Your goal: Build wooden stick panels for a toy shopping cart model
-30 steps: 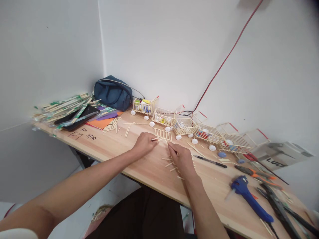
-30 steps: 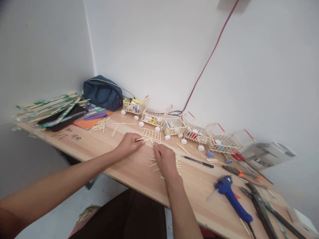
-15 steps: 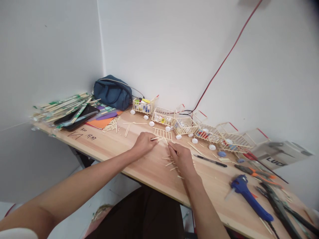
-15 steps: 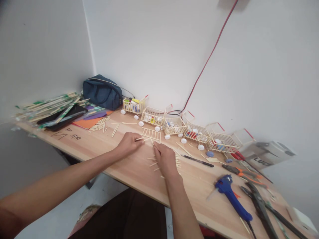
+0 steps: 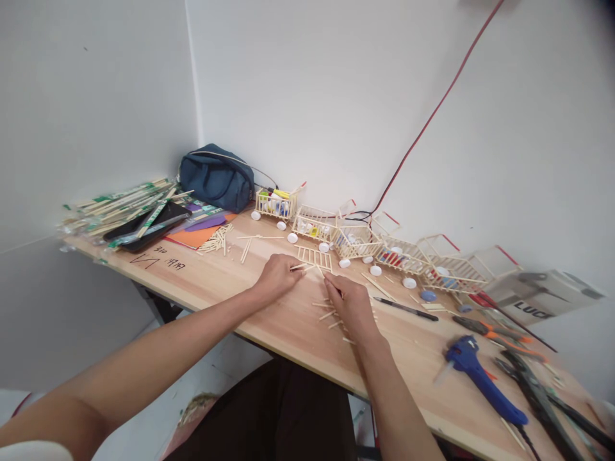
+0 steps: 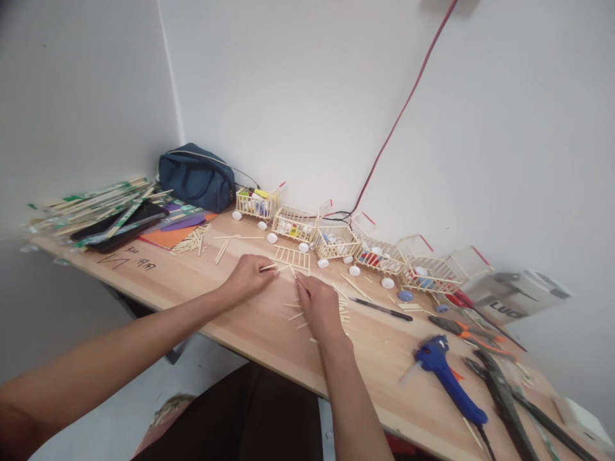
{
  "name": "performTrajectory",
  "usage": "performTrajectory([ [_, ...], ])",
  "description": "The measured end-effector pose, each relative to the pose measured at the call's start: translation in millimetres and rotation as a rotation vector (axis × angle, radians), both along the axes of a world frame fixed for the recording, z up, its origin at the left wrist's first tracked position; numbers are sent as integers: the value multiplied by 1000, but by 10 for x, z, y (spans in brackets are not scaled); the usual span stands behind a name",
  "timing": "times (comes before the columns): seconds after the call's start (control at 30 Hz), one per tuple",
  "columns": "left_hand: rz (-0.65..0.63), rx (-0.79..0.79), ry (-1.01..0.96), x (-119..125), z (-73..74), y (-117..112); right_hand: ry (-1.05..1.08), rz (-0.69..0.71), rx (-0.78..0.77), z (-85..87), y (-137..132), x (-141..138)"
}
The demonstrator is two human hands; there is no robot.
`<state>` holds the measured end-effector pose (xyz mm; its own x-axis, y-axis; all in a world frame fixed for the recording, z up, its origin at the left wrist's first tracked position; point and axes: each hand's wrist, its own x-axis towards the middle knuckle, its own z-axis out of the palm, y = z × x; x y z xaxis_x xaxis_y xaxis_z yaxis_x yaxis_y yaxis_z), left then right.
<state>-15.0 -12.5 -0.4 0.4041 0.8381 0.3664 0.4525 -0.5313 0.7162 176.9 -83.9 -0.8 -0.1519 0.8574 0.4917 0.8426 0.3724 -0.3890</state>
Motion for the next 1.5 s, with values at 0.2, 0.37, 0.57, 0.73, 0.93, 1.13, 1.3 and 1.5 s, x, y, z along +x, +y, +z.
performTrajectory([
  [0.2,-7,-3,-6,-1,11,-8,0,1,5,2,-3,-2],
  [0.37,-7,-7,-10,-5,25,-16,18,3,-2,4,-7,-5],
  [0.57,-8,5,0,-7,34,-21,18,9,-9,15,-11,-10],
  [0.73,-4,6,4,-3,38,-27,21,4,-7,15,-13,-14],
  [0.93,-5,3,1,-4,23,-19,16,4,-4,8,-9,-14],
  [1.13,-6,16,-7,-3,-3,-2,16,3,15,-5,-4,-9],
  [1.3,2,9,-4,-1,1,-2,10,3,10,-5,-5,-7],
  [1.5,-3,16,-4,-2,-3,-1,0,-4,3,-4,-5,-7],
])
